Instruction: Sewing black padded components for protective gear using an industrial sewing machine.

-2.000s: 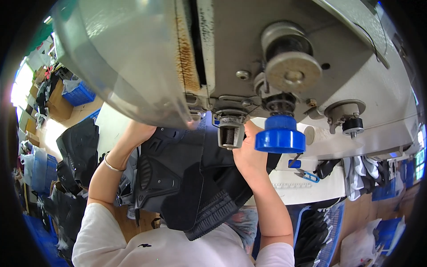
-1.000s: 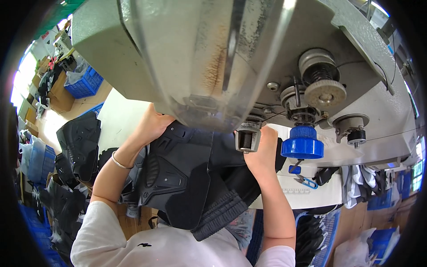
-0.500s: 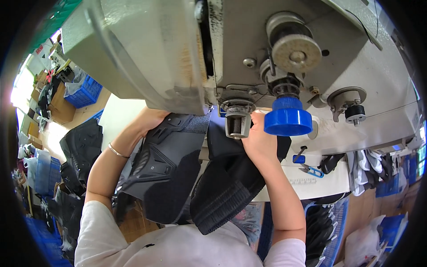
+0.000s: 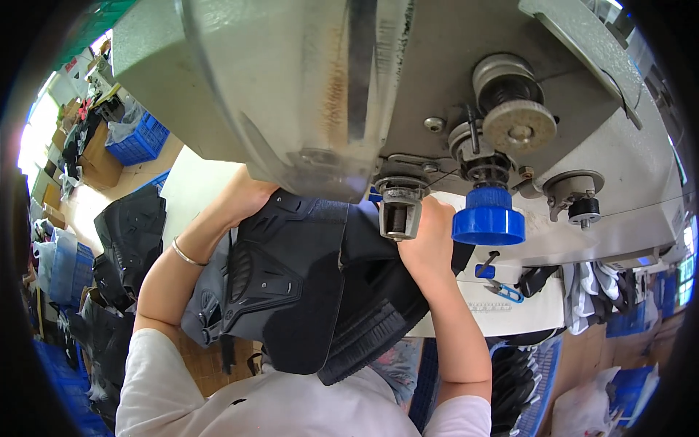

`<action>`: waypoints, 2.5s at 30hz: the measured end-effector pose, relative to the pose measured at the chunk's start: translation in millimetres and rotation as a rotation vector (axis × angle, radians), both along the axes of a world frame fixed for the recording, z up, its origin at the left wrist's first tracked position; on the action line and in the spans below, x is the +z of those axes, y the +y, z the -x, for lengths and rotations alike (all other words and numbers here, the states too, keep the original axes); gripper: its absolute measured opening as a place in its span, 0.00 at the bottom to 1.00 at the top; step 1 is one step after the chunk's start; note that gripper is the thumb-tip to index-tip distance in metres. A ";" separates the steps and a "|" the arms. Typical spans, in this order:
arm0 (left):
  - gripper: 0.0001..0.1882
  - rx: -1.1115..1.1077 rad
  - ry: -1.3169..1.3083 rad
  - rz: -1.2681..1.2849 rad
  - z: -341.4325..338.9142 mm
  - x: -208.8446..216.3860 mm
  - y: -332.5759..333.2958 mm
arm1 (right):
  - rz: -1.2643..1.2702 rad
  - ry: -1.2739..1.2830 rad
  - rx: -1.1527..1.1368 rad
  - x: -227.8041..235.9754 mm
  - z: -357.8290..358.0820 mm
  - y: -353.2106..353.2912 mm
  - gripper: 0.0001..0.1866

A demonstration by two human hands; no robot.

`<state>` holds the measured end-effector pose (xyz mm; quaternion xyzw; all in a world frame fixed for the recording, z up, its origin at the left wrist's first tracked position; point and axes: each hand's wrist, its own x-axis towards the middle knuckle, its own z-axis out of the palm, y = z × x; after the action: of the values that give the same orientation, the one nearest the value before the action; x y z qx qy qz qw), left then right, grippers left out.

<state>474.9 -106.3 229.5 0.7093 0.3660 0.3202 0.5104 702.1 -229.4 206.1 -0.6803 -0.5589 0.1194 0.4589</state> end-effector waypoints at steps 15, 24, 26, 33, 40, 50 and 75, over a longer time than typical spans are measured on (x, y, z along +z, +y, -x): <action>0.11 0.023 0.035 -0.121 -1.5 -2.7 8.6 | 0.028 -0.117 0.015 -3.2 -12.3 8.5 0.15; 0.14 0.034 -0.023 -0.140 -7.4 -1.8 12.6 | -0.214 -0.449 0.003 -16.3 -21.9 24.5 0.10; 0.15 0.037 0.006 -0.128 -7.3 -5.2 17.4 | -0.200 -0.392 -0.021 -15.7 -20.1 26.0 0.10; 0.15 -0.027 -0.021 -0.085 -12.6 0.6 19.6 | -0.297 -0.356 -0.053 -35.6 -30.0 38.2 0.10; 0.15 -0.040 0.051 -0.241 -5.9 4.8 23.5 | -0.103 -0.287 -0.056 -29.1 -31.9 32.2 0.11; 0.15 -0.033 -0.005 -0.324 -10.7 -3.5 30.3 | 0.022 -0.520 0.042 -60.3 -58.8 39.1 0.17; 0.14 -0.020 0.034 -0.339 -4.4 -26.4 53.2 | -0.225 -0.311 -0.034 -39.0 -57.4 42.1 0.14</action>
<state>479.3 -53.1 203.1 0.7942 0.3082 0.3602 0.3802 759.6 -187.3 167.1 -0.6442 -0.6214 -0.0582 0.4422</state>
